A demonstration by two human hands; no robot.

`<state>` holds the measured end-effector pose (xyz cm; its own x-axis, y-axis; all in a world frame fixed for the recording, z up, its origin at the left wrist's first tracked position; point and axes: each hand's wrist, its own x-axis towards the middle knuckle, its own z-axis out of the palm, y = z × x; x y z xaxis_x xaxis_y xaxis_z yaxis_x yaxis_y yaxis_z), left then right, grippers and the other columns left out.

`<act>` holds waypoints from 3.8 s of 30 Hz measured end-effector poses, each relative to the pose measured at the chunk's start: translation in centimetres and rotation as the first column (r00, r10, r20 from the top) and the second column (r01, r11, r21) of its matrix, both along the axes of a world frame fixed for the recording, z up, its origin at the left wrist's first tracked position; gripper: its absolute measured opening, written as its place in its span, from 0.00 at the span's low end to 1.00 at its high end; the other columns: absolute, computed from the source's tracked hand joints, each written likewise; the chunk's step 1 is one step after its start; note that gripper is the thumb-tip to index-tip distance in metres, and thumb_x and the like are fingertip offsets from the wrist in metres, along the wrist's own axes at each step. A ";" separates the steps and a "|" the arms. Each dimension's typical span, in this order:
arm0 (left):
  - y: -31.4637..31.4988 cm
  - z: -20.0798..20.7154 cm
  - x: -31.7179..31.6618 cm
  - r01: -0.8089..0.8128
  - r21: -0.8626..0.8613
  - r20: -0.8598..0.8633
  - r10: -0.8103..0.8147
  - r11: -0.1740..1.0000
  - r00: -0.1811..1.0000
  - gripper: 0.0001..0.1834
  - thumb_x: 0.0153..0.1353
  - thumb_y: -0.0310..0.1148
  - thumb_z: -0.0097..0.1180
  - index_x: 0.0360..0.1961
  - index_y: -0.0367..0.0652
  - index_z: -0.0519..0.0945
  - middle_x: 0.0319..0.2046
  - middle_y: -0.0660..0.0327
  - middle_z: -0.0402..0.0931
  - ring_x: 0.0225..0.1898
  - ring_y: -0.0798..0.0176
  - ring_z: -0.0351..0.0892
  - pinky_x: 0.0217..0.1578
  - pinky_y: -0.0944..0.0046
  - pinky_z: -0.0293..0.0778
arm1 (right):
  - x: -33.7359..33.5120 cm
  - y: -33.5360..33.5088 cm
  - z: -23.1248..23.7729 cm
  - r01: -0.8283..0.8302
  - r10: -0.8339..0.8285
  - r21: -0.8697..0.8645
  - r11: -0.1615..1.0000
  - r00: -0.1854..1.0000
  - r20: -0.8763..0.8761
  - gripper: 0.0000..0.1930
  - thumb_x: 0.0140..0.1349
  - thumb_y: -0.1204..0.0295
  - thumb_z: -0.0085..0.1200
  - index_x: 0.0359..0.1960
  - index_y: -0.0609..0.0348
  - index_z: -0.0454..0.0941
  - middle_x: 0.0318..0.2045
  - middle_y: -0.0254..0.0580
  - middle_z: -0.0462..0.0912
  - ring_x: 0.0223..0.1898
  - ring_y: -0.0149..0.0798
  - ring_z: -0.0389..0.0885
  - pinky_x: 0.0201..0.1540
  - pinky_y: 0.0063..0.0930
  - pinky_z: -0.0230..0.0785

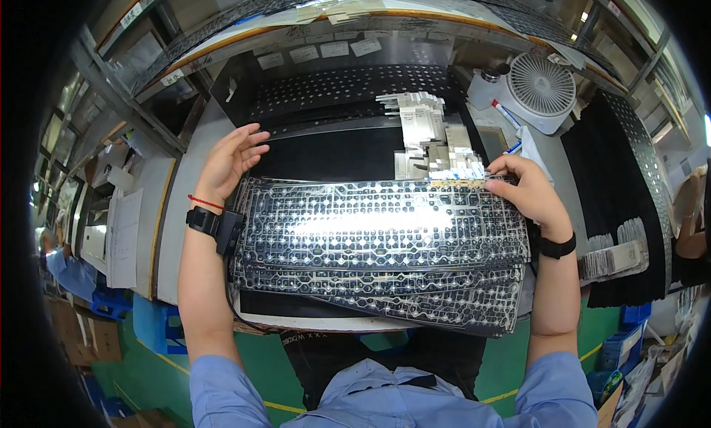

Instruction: The recorder is cleaning and inspecting keyboard components and stacking them on a factory production line.

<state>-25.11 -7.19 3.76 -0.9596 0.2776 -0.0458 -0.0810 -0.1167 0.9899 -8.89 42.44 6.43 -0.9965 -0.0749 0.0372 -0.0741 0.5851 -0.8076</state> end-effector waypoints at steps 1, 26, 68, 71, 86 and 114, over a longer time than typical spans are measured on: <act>-0.1 0.0 0.0 0.005 -0.004 0.000 -0.005 1.000 1.000 0.21 0.73 0.37 0.43 0.61 0.35 0.69 0.51 0.51 0.78 0.46 0.62 0.82 0.43 0.70 0.80 | -0.1 -0.1 0.1 0.008 -0.008 -0.006 1.000 0.999 -0.034 0.12 0.56 0.70 0.65 0.37 0.65 0.80 0.33 0.36 0.81 0.37 0.29 0.76 0.43 0.24 0.68; 0.2 -0.7 0.0 0.070 -0.057 -0.077 -0.074 0.996 0.994 0.13 0.66 0.32 0.56 0.49 0.40 0.78 0.33 0.69 0.81 0.31 0.79 0.76 0.33 0.78 0.71 | -0.4 0.3 -0.6 0.102 -0.117 -0.129 0.986 0.986 -0.121 0.12 0.59 0.74 0.61 0.43 0.66 0.81 0.33 0.35 0.82 0.37 0.27 0.76 0.43 0.22 0.68; -0.6 -0.5 -0.4 -0.015 0.067 -0.142 0.025 0.998 0.989 0.09 0.72 0.37 0.50 0.36 0.45 0.76 0.20 0.73 0.71 0.20 0.80 0.66 0.23 0.78 0.62 | -0.9 0.8 -1.2 0.120 -0.306 -0.539 0.834 0.913 -0.271 0.09 0.71 0.71 0.50 0.41 0.66 0.77 0.27 0.28 0.80 0.27 0.15 0.71 0.31 0.12 0.61; -0.9 -0.8 -0.5 0.020 0.149 -0.201 0.011 0.989 0.979 0.10 0.72 0.39 0.50 0.36 0.47 0.76 0.15 0.74 0.63 0.15 0.79 0.57 0.19 0.77 0.54 | -0.3 0.8 -0.8 0.162 -0.355 -0.533 0.831 0.891 -0.283 0.09 0.71 0.71 0.51 0.42 0.65 0.77 0.26 0.27 0.78 0.26 0.16 0.70 0.30 0.12 0.61; 0.0 -0.3 -0.1 0.067 -0.143 -0.044 -0.074 0.987 0.996 0.12 0.69 0.32 0.51 0.51 0.44 0.75 0.31 0.74 0.76 0.21 0.84 0.65 0.20 0.81 0.59 | -0.8 0.1 -1.1 0.011 -0.236 -0.553 0.833 0.911 -0.337 0.10 0.63 0.83 0.54 0.46 0.67 0.74 0.37 0.34 0.78 0.35 0.21 0.77 0.37 0.14 0.70; 0.7 0.0 0.5 0.080 -0.019 -0.017 -0.080 0.997 0.997 0.21 0.72 0.38 0.48 0.58 0.35 0.71 0.50 0.52 0.79 0.46 0.64 0.81 0.46 0.68 0.79 | 0.1 0.4 0.2 0.054 -0.071 -0.117 0.992 0.987 -0.143 0.09 0.58 0.71 0.64 0.31 0.63 0.79 0.26 0.29 0.79 0.30 0.22 0.72 0.34 0.18 0.64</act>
<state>-24.59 -6.52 3.77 -0.9350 0.3530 -0.0350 -0.0719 -0.0920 0.9932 -8.76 42.81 6.61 -0.9821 0.0004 0.1882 -0.1630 0.4983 -0.8515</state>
